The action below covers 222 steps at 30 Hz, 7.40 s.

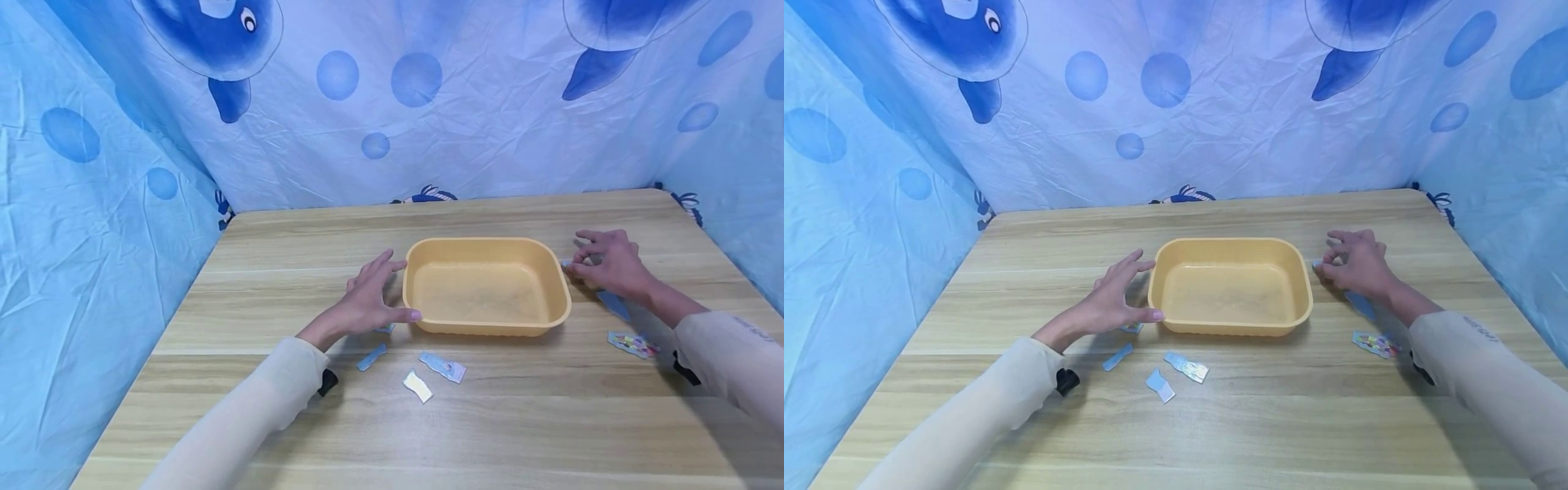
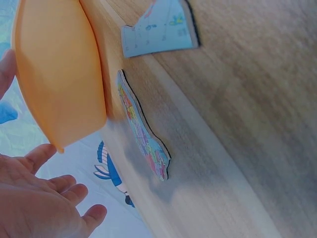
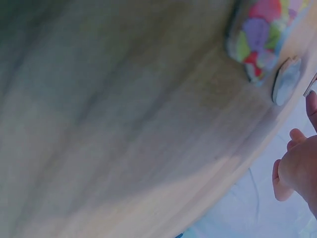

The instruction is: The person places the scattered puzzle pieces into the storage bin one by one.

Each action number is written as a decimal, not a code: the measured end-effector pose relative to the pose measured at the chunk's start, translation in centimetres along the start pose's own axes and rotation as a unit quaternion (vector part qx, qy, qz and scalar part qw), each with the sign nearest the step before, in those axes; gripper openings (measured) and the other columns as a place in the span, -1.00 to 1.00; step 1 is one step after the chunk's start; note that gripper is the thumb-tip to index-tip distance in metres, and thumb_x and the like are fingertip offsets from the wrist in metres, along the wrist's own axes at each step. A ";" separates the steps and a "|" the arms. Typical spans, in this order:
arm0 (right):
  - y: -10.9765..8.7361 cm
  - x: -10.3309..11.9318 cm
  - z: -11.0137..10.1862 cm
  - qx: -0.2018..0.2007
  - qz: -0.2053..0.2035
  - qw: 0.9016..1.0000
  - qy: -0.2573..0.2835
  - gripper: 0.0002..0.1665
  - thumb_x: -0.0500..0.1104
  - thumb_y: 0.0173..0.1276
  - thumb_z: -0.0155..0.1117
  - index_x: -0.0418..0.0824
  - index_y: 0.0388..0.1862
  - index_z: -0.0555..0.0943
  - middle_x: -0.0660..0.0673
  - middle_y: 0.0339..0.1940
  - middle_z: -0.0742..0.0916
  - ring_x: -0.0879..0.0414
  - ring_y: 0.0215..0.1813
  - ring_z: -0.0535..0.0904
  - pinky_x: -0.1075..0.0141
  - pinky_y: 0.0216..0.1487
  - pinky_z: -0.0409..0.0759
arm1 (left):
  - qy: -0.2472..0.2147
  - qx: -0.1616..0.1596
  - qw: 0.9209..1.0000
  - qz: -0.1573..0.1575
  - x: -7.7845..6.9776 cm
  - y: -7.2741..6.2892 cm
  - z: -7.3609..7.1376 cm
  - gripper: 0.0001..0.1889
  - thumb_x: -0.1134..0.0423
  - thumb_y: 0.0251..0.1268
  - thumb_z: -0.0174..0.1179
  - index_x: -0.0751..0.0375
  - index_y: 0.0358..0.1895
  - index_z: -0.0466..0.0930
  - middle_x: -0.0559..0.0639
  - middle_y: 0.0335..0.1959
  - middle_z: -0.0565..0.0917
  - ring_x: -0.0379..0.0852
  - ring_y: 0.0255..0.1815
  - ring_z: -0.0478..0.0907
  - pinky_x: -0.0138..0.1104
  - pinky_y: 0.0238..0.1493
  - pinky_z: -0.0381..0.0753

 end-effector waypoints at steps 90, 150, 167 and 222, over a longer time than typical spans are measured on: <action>5.4 12.3 0.2 0.030 0.032 0.983 0.177 -0.63 0.07 0.20 0.42 -0.25 -0.37 0.72 -0.10 0.11 0.63 0.03 0.27 0.38 -0.11 0.30 0.15 | -0.053 0.025 0.998 -0.015 0.3 0.3 0.3 0.01 -0.19 -0.05 0.43 -0.10 0.48 0.07 -0.05 0.56 -0.09 -0.02 0.53 -0.19 0.21 0.40 -0.29; 9.0 20.3 8.8 0.175 -0.167 0.965 0.105 -0.78 -0.20 0.12 0.41 -0.12 -0.68 0.63 -0.22 -0.17 0.71 0.00 -0.02 0.55 0.07 0.11 0.45 | -0.049 0.028 0.998 -0.020 0.4 0.4 0.1 0.01 -0.19 -0.04 0.43 -0.11 0.47 0.05 -0.02 0.55 -0.05 0.00 0.53 -0.16 0.19 0.40 -0.24; 8.6 20.7 10.8 0.210 -0.179 0.961 0.004 -0.85 -0.15 0.12 0.41 -0.12 -0.58 0.65 -0.01 -0.39 0.65 0.13 -0.35 0.49 0.28 -0.30 0.46 | -0.051 0.030 0.998 -0.016 0.3 0.5 0.2 0.01 -0.18 -0.04 0.43 -0.09 0.48 0.05 -0.03 0.55 -0.04 -0.01 0.52 -0.15 0.18 0.40 -0.22; 9.0 20.3 11.7 0.275 -0.115 0.952 0.073 -0.93 -0.25 0.15 0.43 -0.18 -0.45 0.67 0.00 -0.44 0.68 0.10 -0.30 0.51 0.29 -0.23 0.49 | -0.035 0.031 0.999 -0.019 -0.2 0.4 0.0 -0.01 -0.16 0.00 0.42 -0.08 0.47 0.04 -0.02 0.53 0.03 0.00 0.51 -0.12 0.19 0.38 -0.19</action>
Point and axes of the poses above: each hand's wrist, its own y-axis towards the middle knuckle, its own z-axis out of the palm, x = y × z, the point moved 4 cm from there along y, towards the middle knuckle
